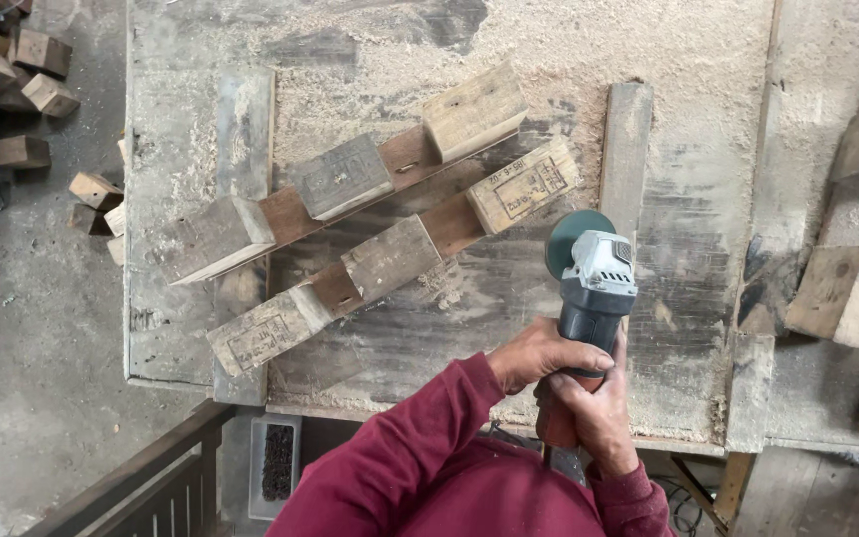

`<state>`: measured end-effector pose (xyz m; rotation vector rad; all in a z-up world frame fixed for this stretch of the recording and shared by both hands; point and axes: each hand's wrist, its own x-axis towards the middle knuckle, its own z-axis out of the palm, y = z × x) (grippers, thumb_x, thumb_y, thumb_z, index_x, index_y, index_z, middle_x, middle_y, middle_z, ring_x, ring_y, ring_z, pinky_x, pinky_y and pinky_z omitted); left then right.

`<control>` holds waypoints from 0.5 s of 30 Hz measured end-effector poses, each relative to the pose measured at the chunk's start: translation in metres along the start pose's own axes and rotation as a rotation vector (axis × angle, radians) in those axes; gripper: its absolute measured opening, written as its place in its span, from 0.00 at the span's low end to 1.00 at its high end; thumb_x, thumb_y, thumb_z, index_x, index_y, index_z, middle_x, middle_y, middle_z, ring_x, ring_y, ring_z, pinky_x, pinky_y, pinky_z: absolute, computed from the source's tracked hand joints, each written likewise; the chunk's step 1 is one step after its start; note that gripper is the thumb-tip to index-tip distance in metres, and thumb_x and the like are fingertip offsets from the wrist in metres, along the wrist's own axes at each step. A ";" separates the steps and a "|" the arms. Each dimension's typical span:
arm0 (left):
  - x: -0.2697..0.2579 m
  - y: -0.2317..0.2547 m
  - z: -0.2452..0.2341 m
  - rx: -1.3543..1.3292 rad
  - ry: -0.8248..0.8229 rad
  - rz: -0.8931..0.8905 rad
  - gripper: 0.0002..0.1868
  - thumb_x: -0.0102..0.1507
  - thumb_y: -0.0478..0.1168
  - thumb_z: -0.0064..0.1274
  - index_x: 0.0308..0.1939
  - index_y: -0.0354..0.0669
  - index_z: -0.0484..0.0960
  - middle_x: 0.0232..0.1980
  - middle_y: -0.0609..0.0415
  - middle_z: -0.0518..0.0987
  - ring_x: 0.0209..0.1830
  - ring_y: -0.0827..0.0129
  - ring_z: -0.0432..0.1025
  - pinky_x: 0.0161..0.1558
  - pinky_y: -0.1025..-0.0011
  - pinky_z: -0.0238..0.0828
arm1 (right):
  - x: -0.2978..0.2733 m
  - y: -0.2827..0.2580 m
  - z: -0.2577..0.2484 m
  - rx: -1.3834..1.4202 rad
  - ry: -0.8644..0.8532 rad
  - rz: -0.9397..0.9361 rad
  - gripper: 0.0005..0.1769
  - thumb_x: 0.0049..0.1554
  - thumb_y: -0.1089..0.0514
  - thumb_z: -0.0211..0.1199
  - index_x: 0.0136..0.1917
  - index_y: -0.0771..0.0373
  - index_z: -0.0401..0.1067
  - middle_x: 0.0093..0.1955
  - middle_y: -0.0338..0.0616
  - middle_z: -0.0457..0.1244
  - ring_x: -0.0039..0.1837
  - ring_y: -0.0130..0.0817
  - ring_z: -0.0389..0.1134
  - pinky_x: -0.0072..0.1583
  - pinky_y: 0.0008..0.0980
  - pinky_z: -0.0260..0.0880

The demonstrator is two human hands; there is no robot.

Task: The person uses an angle grinder to smooth the surfaces of small wooden blocks arranged on a workbench. They systematically move the grinder across the blocks, occasionally repositioning the wood to access different sides.

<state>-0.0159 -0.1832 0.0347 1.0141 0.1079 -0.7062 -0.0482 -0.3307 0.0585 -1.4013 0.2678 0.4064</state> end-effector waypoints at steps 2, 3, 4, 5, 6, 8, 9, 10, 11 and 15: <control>0.001 -0.002 0.000 0.043 0.008 -0.023 0.29 0.57 0.47 0.65 0.55 0.28 0.83 0.49 0.42 0.84 0.49 0.56 0.78 0.51 0.63 0.77 | 0.006 0.007 -0.004 -0.149 0.029 -0.035 0.52 0.41 0.62 0.67 0.75 0.62 0.49 0.56 0.50 0.61 0.51 0.36 0.69 0.50 0.39 0.77; 0.005 -0.002 -0.001 0.110 -0.002 -0.004 0.31 0.56 0.49 0.65 0.57 0.29 0.82 0.50 0.42 0.83 0.50 0.56 0.78 0.53 0.62 0.76 | 0.010 0.010 -0.006 -0.224 0.042 -0.054 0.49 0.41 0.63 0.67 0.73 0.64 0.51 0.57 0.50 0.61 0.53 0.36 0.69 0.52 0.39 0.76; 0.008 -0.003 -0.002 0.176 -0.012 0.015 0.33 0.55 0.50 0.65 0.58 0.30 0.81 0.51 0.42 0.83 0.51 0.55 0.78 0.54 0.61 0.76 | 0.013 0.012 -0.008 -0.207 0.036 -0.026 0.49 0.40 0.63 0.68 0.72 0.63 0.52 0.56 0.49 0.61 0.53 0.36 0.69 0.52 0.39 0.77; 0.010 -0.005 -0.001 0.237 -0.014 0.030 0.36 0.54 0.51 0.65 0.60 0.31 0.80 0.53 0.42 0.83 0.52 0.55 0.78 0.55 0.60 0.76 | 0.014 0.015 -0.010 -0.190 0.024 0.009 0.48 0.39 0.63 0.68 0.70 0.63 0.52 0.55 0.49 0.61 0.53 0.36 0.69 0.52 0.40 0.78; 0.010 -0.006 -0.002 0.247 -0.014 -0.023 0.39 0.54 0.56 0.64 0.62 0.33 0.77 0.55 0.41 0.81 0.54 0.53 0.78 0.57 0.58 0.76 | 0.013 0.017 -0.012 -0.174 0.013 0.044 0.47 0.38 0.63 0.68 0.68 0.63 0.53 0.55 0.48 0.60 0.53 0.36 0.69 0.52 0.40 0.79; 0.002 -0.008 -0.003 0.270 -0.008 -0.126 0.47 0.54 0.64 0.61 0.67 0.35 0.72 0.59 0.37 0.79 0.56 0.48 0.77 0.59 0.55 0.75 | 0.014 0.020 -0.013 -0.031 0.019 0.077 0.42 0.40 0.62 0.67 0.66 0.65 0.56 0.52 0.49 0.60 0.50 0.38 0.68 0.48 0.42 0.77; -0.004 -0.008 -0.002 0.240 -0.006 -0.087 0.52 0.54 0.68 0.59 0.71 0.35 0.68 0.63 0.35 0.76 0.60 0.47 0.74 0.62 0.54 0.73 | 0.016 0.021 -0.013 0.040 0.022 0.091 0.39 0.41 0.61 0.66 0.65 0.66 0.58 0.51 0.49 0.60 0.48 0.39 0.68 0.46 0.43 0.76; -0.014 -0.010 0.000 0.210 -0.005 -0.048 0.56 0.55 0.72 0.57 0.74 0.35 0.63 0.66 0.33 0.72 0.65 0.45 0.72 0.64 0.52 0.71 | 0.020 0.021 -0.014 0.050 0.011 0.061 0.38 0.41 0.60 0.66 0.64 0.66 0.58 0.51 0.48 0.60 0.48 0.38 0.68 0.46 0.42 0.77; -0.024 -0.012 0.001 0.181 -0.004 -0.007 0.61 0.55 0.76 0.55 0.77 0.35 0.59 0.70 0.32 0.69 0.69 0.44 0.69 0.67 0.51 0.69 | 0.026 0.019 -0.014 0.059 0.000 0.028 0.37 0.42 0.58 0.67 0.64 0.65 0.59 0.52 0.47 0.60 0.48 0.36 0.69 0.46 0.41 0.78; -0.063 -0.032 0.011 0.739 0.217 0.372 0.58 0.60 0.60 0.64 0.85 0.39 0.54 0.84 0.33 0.54 0.83 0.38 0.54 0.75 0.44 0.55 | 0.044 0.011 -0.015 0.197 -0.010 0.043 0.35 0.46 0.57 0.69 0.62 0.66 0.57 0.49 0.45 0.62 0.45 0.36 0.68 0.46 0.39 0.78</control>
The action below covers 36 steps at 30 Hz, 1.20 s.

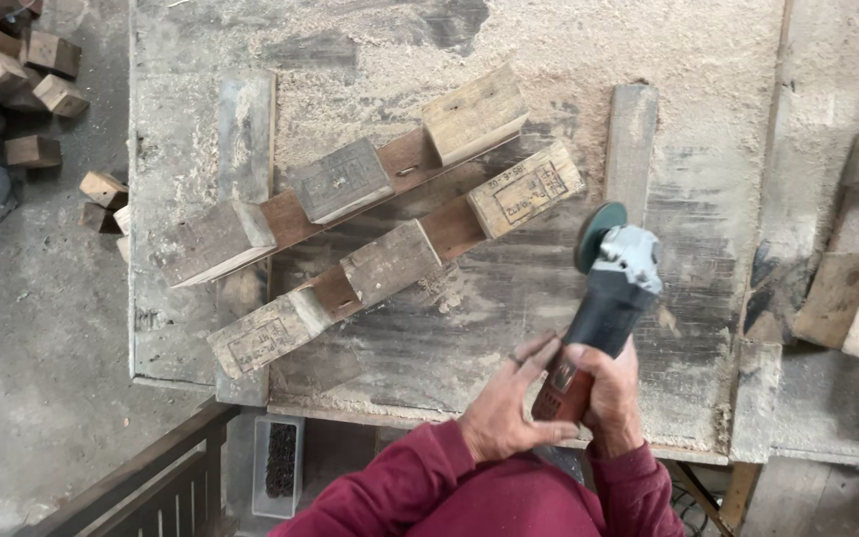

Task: The person uses an angle grinder to smooth the surfaces of small wooden blocks arranged on a workbench. They systematically move the grinder across the blocks, occasionally repositioning the wood to access different sides.

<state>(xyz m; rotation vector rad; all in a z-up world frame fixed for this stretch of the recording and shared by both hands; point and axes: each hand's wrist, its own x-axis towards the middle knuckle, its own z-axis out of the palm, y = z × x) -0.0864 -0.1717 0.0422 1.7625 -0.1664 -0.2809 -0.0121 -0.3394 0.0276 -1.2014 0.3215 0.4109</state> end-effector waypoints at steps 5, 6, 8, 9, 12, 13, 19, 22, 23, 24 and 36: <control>-0.011 -0.024 0.011 0.016 0.109 0.328 0.51 0.60 0.45 0.69 0.82 0.54 0.56 0.83 0.39 0.55 0.83 0.43 0.57 0.77 0.55 0.66 | 0.011 -0.011 0.005 0.177 -0.053 -0.007 0.29 0.51 0.54 0.67 0.60 0.69 0.61 0.45 0.49 0.64 0.45 0.40 0.71 0.46 0.41 0.78; -0.011 -0.027 0.012 0.024 0.103 0.318 0.49 0.61 0.42 0.69 0.82 0.54 0.58 0.83 0.39 0.57 0.82 0.45 0.59 0.77 0.58 0.66 | 0.011 -0.013 0.006 0.214 -0.049 -0.001 0.27 0.52 0.53 0.66 0.59 0.70 0.62 0.46 0.50 0.65 0.46 0.41 0.72 0.46 0.41 0.78; -0.010 -0.030 0.010 0.039 0.082 0.302 0.46 0.63 0.38 0.68 0.83 0.53 0.61 0.83 0.40 0.62 0.80 0.49 0.63 0.75 0.63 0.68 | 0.011 -0.017 0.009 0.225 -0.034 0.014 0.25 0.53 0.54 0.65 0.58 0.70 0.63 0.47 0.51 0.65 0.47 0.41 0.72 0.46 0.41 0.78; -0.009 -0.028 0.008 0.015 0.105 0.269 0.45 0.62 0.37 0.68 0.81 0.51 0.63 0.81 0.41 0.63 0.79 0.49 0.64 0.76 0.62 0.68 | 0.011 -0.018 0.011 0.232 -0.023 0.017 0.24 0.53 0.54 0.65 0.58 0.70 0.64 0.47 0.52 0.65 0.47 0.41 0.72 0.47 0.41 0.78; -0.008 -0.020 0.011 -0.054 0.183 0.184 0.41 0.59 0.35 0.68 0.76 0.48 0.68 0.76 0.41 0.66 0.77 0.48 0.66 0.77 0.59 0.68 | 0.013 -0.020 0.013 0.189 -0.028 -0.014 0.25 0.53 0.55 0.64 0.59 0.70 0.63 0.47 0.52 0.65 0.47 0.41 0.72 0.47 0.39 0.77; -0.005 -0.017 0.012 -0.067 0.220 0.172 0.40 0.58 0.35 0.69 0.73 0.47 0.70 0.75 0.41 0.67 0.76 0.48 0.67 0.76 0.59 0.68 | 0.016 -0.020 0.014 0.187 -0.024 -0.015 0.25 0.53 0.55 0.64 0.59 0.70 0.64 0.47 0.52 0.65 0.47 0.41 0.72 0.46 0.39 0.77; 0.006 -0.016 -0.008 0.023 0.118 0.043 0.43 0.51 0.50 0.70 0.68 0.47 0.73 0.73 0.42 0.69 0.73 0.49 0.64 0.71 0.51 0.65 | 0.018 -0.016 0.014 0.137 0.012 -0.039 0.26 0.52 0.55 0.65 0.59 0.70 0.64 0.47 0.52 0.65 0.46 0.41 0.72 0.46 0.40 0.77; 0.020 -0.031 -0.074 0.168 0.228 0.118 0.39 0.60 0.65 0.58 0.68 0.49 0.75 0.78 0.42 0.65 0.79 0.49 0.61 0.74 0.44 0.62 | 0.018 -0.016 0.014 0.098 0.017 -0.031 0.27 0.50 0.55 0.66 0.59 0.68 0.64 0.46 0.51 0.66 0.45 0.42 0.73 0.47 0.42 0.78; 0.026 -0.036 -0.100 0.261 0.436 0.120 0.38 0.63 0.69 0.56 0.66 0.48 0.77 0.77 0.42 0.66 0.79 0.50 0.63 0.75 0.45 0.66 | 0.016 -0.016 0.014 0.091 0.008 -0.030 0.27 0.50 0.55 0.66 0.59 0.69 0.64 0.46 0.51 0.66 0.45 0.42 0.73 0.47 0.43 0.78; 0.036 -0.044 -0.132 0.497 0.535 0.026 0.35 0.66 0.64 0.55 0.70 0.49 0.72 0.78 0.45 0.63 0.79 0.51 0.62 0.76 0.46 0.65 | 0.014 -0.017 0.013 0.080 0.003 -0.027 0.27 0.49 0.55 0.66 0.58 0.69 0.64 0.45 0.52 0.66 0.45 0.42 0.73 0.48 0.43 0.78; 0.117 -0.082 -0.315 1.312 0.271 -0.341 0.57 0.50 0.61 0.69 0.76 0.42 0.59 0.58 0.43 0.75 0.62 0.52 0.69 0.66 0.44 0.59 | 0.020 -0.027 0.030 -0.016 -0.014 0.021 0.27 0.47 0.53 0.67 0.54 0.74 0.68 0.41 0.57 0.67 0.41 0.43 0.71 0.42 0.40 0.74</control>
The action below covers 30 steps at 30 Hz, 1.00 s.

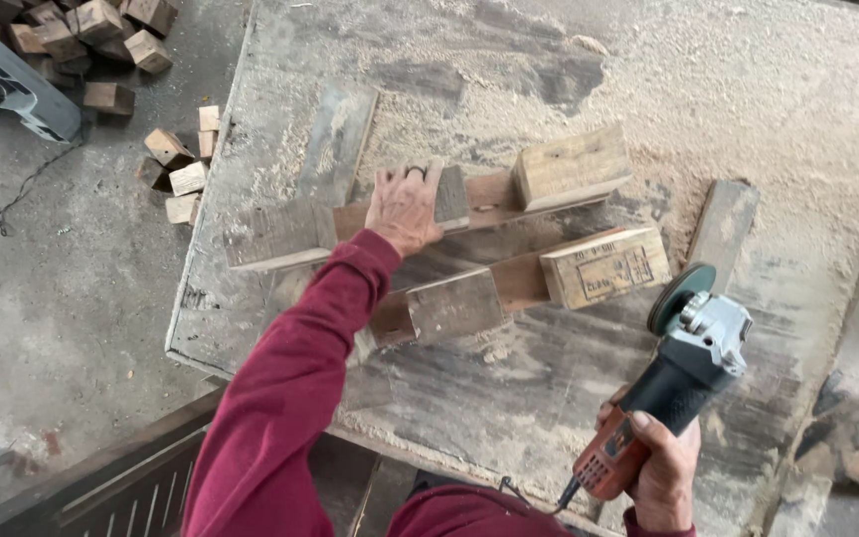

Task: The person uses an angle grinder to smooth the surfaces of small wooden blocks arranged on a workbench. They systematically move the grinder across the blocks, occasionally repositioning the wood to access different sides.

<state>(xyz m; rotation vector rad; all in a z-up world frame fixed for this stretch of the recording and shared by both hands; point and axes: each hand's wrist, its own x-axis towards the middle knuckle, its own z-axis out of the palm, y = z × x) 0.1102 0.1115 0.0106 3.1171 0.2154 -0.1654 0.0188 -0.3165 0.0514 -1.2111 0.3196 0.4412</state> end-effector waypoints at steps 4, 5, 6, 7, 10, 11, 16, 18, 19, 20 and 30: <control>0.056 -0.027 -0.022 -0.025 0.075 0.022 0.56 0.52 0.73 0.70 0.69 0.44 0.63 0.52 0.44 0.77 0.55 0.53 0.70 0.62 0.43 0.59 | 0.006 0.000 0.008 -0.046 0.071 0.029 0.29 0.45 0.53 0.67 0.55 0.73 0.67 0.42 0.56 0.66 0.41 0.43 0.71 0.41 0.41 0.74; 0.072 -0.034 -0.025 -0.045 0.098 0.025 0.54 0.53 0.74 0.70 0.68 0.45 0.64 0.53 0.44 0.77 0.55 0.53 0.70 0.60 0.45 0.60 | 0.008 0.001 0.010 -0.061 0.085 0.028 0.30 0.44 0.53 0.67 0.56 0.72 0.66 0.43 0.55 0.66 0.42 0.43 0.71 0.40 0.41 0.74; 0.084 -0.038 -0.025 -0.018 0.134 0.029 0.57 0.49 0.69 0.72 0.70 0.45 0.63 0.54 0.46 0.77 0.56 0.54 0.70 0.60 0.47 0.60 | 0.009 0.001 0.012 -0.077 0.100 0.030 0.31 0.43 0.53 0.67 0.57 0.71 0.65 0.43 0.54 0.66 0.42 0.43 0.71 0.40 0.41 0.75; 0.095 -0.042 -0.023 0.009 0.170 0.033 0.59 0.44 0.65 0.74 0.72 0.46 0.62 0.54 0.47 0.78 0.57 0.55 0.70 0.59 0.50 0.61 | 0.009 0.002 0.014 -0.071 0.094 0.044 0.33 0.42 0.53 0.67 0.58 0.69 0.64 0.43 0.54 0.66 0.42 0.43 0.71 0.40 0.41 0.75; 0.127 -0.045 -0.009 -0.001 0.145 0.001 0.60 0.48 0.59 0.74 0.76 0.48 0.57 0.61 0.46 0.76 0.63 0.55 0.69 0.66 0.45 0.58 | 0.020 0.004 0.026 -0.063 0.047 0.062 0.36 0.40 0.54 0.68 0.59 0.69 0.63 0.43 0.56 0.66 0.42 0.44 0.71 0.40 0.42 0.75; 0.136 -0.042 0.000 -0.020 0.107 -0.018 0.58 0.52 0.58 0.73 0.77 0.49 0.54 0.64 0.45 0.75 0.65 0.54 0.68 0.70 0.41 0.56 | 0.024 0.005 0.029 -0.074 0.022 0.068 0.35 0.40 0.53 0.68 0.58 0.72 0.64 0.43 0.57 0.66 0.42 0.45 0.71 0.40 0.42 0.75; 0.148 -0.023 0.025 0.155 0.208 -0.077 0.62 0.53 0.41 0.66 0.82 0.54 0.38 0.79 0.42 0.51 0.79 0.46 0.41 0.67 0.26 0.25 | 0.038 0.010 0.043 -0.112 0.046 0.173 0.37 0.37 0.54 0.69 0.58 0.70 0.64 0.42 0.56 0.66 0.41 0.46 0.72 0.40 0.45 0.76; 0.128 -0.009 0.007 0.022 0.134 -0.111 0.61 0.54 0.44 0.65 0.81 0.51 0.37 0.83 0.39 0.41 0.82 0.44 0.33 0.69 0.28 0.20 | 0.039 0.010 0.045 -0.140 0.028 0.211 0.36 0.38 0.53 0.69 0.57 0.72 0.66 0.41 0.56 0.66 0.41 0.45 0.72 0.41 0.45 0.76; 0.109 0.003 -0.005 -0.085 0.056 -0.146 0.61 0.54 0.46 0.65 0.80 0.50 0.37 0.83 0.38 0.38 0.82 0.43 0.31 0.70 0.29 0.21 | 0.039 0.009 0.044 -0.158 0.013 0.213 0.36 0.38 0.53 0.70 0.57 0.72 0.66 0.40 0.56 0.67 0.40 0.45 0.71 0.41 0.45 0.75; 0.086 0.016 -0.018 -0.185 -0.018 -0.175 0.61 0.54 0.48 0.65 0.80 0.49 0.37 0.83 0.37 0.36 0.83 0.43 0.29 0.72 0.30 0.21 | 0.040 0.009 0.046 -0.168 -0.002 0.213 0.36 0.38 0.52 0.70 0.56 0.72 0.66 0.39 0.57 0.67 0.39 0.45 0.71 0.40 0.44 0.75; -0.104 0.110 -0.027 -0.234 -0.363 -0.089 0.65 0.46 0.54 0.72 0.77 0.36 0.50 0.69 0.37 0.64 0.70 0.43 0.58 0.66 0.39 0.48 | 0.032 0.012 0.041 -0.122 -0.015 0.108 0.31 0.43 0.54 0.70 0.55 0.71 0.64 0.39 0.54 0.67 0.38 0.42 0.71 0.40 0.39 0.75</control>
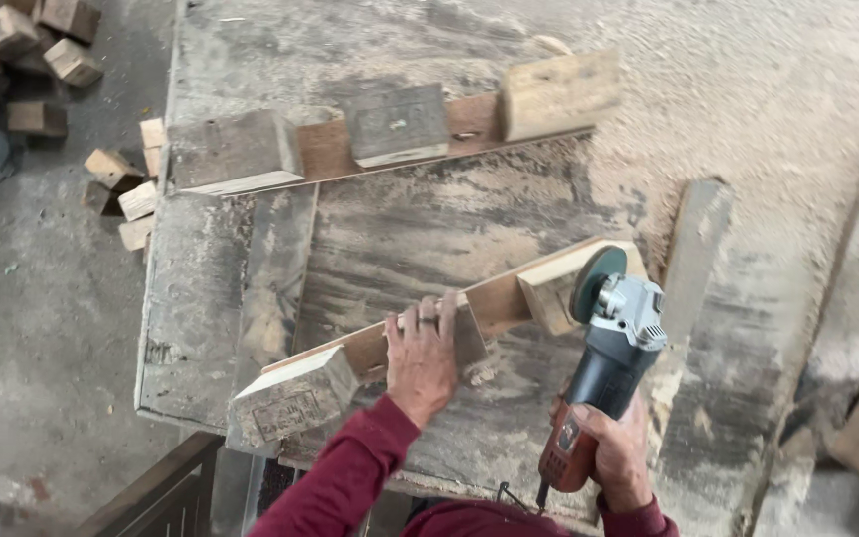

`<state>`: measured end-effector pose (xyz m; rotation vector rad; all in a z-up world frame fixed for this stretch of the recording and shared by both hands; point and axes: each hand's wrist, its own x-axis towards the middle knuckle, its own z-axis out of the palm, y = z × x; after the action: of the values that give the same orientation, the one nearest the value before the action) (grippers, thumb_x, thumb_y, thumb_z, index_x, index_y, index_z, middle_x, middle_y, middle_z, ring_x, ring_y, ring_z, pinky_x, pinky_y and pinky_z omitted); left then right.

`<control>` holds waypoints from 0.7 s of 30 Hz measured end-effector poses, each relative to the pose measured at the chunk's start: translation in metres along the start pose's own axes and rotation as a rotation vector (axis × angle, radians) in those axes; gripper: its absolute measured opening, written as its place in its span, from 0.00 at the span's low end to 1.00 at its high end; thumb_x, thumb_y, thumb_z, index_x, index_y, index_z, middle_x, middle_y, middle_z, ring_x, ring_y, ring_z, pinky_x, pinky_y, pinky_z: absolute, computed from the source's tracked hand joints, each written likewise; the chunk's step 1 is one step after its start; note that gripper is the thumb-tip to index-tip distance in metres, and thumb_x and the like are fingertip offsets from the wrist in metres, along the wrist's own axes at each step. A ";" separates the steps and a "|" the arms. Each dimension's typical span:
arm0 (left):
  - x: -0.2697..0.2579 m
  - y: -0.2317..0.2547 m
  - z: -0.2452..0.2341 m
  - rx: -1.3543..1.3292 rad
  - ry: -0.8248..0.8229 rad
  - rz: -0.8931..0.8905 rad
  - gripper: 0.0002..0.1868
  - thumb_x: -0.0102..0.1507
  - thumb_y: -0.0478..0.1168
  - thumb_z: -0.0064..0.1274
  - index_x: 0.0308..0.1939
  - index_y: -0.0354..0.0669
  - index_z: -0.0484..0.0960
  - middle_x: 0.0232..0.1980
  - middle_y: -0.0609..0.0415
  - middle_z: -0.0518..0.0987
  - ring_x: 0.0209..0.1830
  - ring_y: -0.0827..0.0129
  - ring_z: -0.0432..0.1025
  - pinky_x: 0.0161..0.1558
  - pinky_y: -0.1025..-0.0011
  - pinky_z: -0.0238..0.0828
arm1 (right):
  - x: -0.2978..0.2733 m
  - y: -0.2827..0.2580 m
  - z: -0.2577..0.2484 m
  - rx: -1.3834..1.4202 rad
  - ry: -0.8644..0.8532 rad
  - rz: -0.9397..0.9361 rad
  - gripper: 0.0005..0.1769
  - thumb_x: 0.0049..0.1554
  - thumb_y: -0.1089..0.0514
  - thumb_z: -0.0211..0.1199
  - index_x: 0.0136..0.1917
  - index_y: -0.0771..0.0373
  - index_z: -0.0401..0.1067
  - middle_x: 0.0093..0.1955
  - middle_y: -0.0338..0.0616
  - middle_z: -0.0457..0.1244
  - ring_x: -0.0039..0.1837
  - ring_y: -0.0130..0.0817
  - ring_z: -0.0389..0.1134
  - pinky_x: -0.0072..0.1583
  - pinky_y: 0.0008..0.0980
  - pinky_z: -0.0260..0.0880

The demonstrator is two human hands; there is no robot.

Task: The person uses an angle grinder to smooth the surfaces of small wooden blocks arranged on a workbench. They systematically move the grinder across the blocks, occasionally repositioning the wood to access different sides.

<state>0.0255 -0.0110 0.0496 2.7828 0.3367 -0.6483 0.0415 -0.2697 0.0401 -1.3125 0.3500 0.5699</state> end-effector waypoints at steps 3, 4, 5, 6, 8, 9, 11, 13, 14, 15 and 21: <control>-0.002 0.001 -0.001 0.076 0.207 0.096 0.51 0.48 0.40 0.68 0.72 0.32 0.59 0.59 0.42 0.72 0.58 0.50 0.67 0.59 0.50 0.63 | -0.016 -0.004 -0.006 0.013 0.005 -0.068 0.31 0.42 0.54 0.69 0.56 0.70 0.65 0.41 0.51 0.67 0.40 0.39 0.72 0.42 0.37 0.76; -0.001 0.003 -0.001 0.056 0.235 0.140 0.50 0.47 0.40 0.68 0.69 0.31 0.60 0.57 0.41 0.72 0.57 0.50 0.67 0.57 0.50 0.63 | -0.020 -0.005 -0.009 0.029 0.009 -0.082 0.31 0.42 0.54 0.70 0.56 0.70 0.65 0.41 0.51 0.67 0.40 0.39 0.72 0.42 0.38 0.76; 0.002 0.006 0.000 0.036 0.261 0.185 0.48 0.45 0.39 0.67 0.66 0.30 0.62 0.55 0.40 0.72 0.55 0.49 0.67 0.55 0.49 0.64 | -0.022 -0.006 -0.012 0.045 0.013 -0.095 0.31 0.42 0.55 0.70 0.56 0.69 0.65 0.42 0.51 0.67 0.40 0.39 0.72 0.42 0.38 0.75; -0.003 0.011 0.004 0.076 0.276 0.216 0.46 0.47 0.38 0.66 0.67 0.31 0.62 0.56 0.41 0.72 0.56 0.50 0.67 0.55 0.50 0.64 | -0.033 -0.005 -0.016 0.058 0.025 -0.093 0.32 0.42 0.55 0.70 0.56 0.69 0.64 0.42 0.51 0.67 0.40 0.40 0.71 0.42 0.39 0.75; -0.006 0.024 0.016 0.154 0.320 0.281 0.42 0.52 0.36 0.62 0.68 0.32 0.63 0.57 0.42 0.72 0.57 0.51 0.67 0.55 0.51 0.65 | -0.048 -0.001 -0.022 0.056 0.063 -0.109 0.33 0.41 0.55 0.70 0.58 0.67 0.62 0.42 0.50 0.67 0.40 0.39 0.72 0.42 0.38 0.75; -0.004 0.031 0.022 0.215 0.293 0.324 0.40 0.53 0.34 0.61 0.68 0.33 0.63 0.57 0.42 0.72 0.58 0.53 0.67 0.56 0.52 0.65 | -0.054 0.001 -0.026 0.054 0.080 -0.122 0.34 0.41 0.55 0.69 0.59 0.66 0.61 0.42 0.50 0.67 0.40 0.39 0.72 0.42 0.38 0.75; 0.004 0.046 0.030 0.336 0.250 0.409 0.38 0.53 0.32 0.58 0.67 0.34 0.63 0.56 0.42 0.72 0.58 0.55 0.67 0.57 0.54 0.65 | -0.066 0.003 -0.031 0.061 0.073 -0.140 0.32 0.44 0.56 0.70 0.58 0.71 0.63 0.41 0.53 0.68 0.41 0.40 0.71 0.44 0.38 0.74; 0.010 0.059 0.031 0.405 0.216 0.513 0.40 0.52 0.32 0.58 0.68 0.35 0.63 0.57 0.44 0.72 0.57 0.56 0.67 0.57 0.53 0.65 | -0.080 0.007 -0.038 0.074 0.096 -0.150 0.33 0.44 0.56 0.70 0.59 0.72 0.64 0.41 0.53 0.68 0.41 0.41 0.71 0.44 0.38 0.74; 0.014 0.063 0.028 0.444 0.201 0.568 0.41 0.52 0.32 0.59 0.69 0.36 0.62 0.57 0.44 0.72 0.57 0.57 0.67 0.57 0.53 0.65 | -0.087 0.010 -0.041 0.087 0.125 -0.151 0.34 0.43 0.56 0.70 0.59 0.70 0.63 0.41 0.52 0.67 0.41 0.41 0.72 0.43 0.39 0.76; 0.017 0.067 0.023 0.459 0.158 0.607 0.42 0.51 0.33 0.59 0.70 0.37 0.62 0.57 0.44 0.72 0.57 0.56 0.67 0.58 0.53 0.64 | -0.093 0.012 -0.045 0.099 0.155 -0.153 0.35 0.41 0.55 0.70 0.59 0.69 0.62 0.41 0.51 0.67 0.41 0.40 0.73 0.42 0.39 0.77; 0.022 0.087 0.009 0.508 0.102 0.863 0.42 0.52 0.36 0.61 0.70 0.42 0.63 0.59 0.48 0.72 0.60 0.56 0.66 0.63 0.44 0.55 | -0.145 0.028 -0.078 0.219 0.301 -0.178 0.36 0.43 0.54 0.72 0.60 0.70 0.62 0.42 0.51 0.66 0.40 0.40 0.72 0.42 0.38 0.76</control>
<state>0.0658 -0.0920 0.0493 2.9836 -1.0991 -0.3925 -0.0866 -0.3692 0.0784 -1.2020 0.5221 0.1764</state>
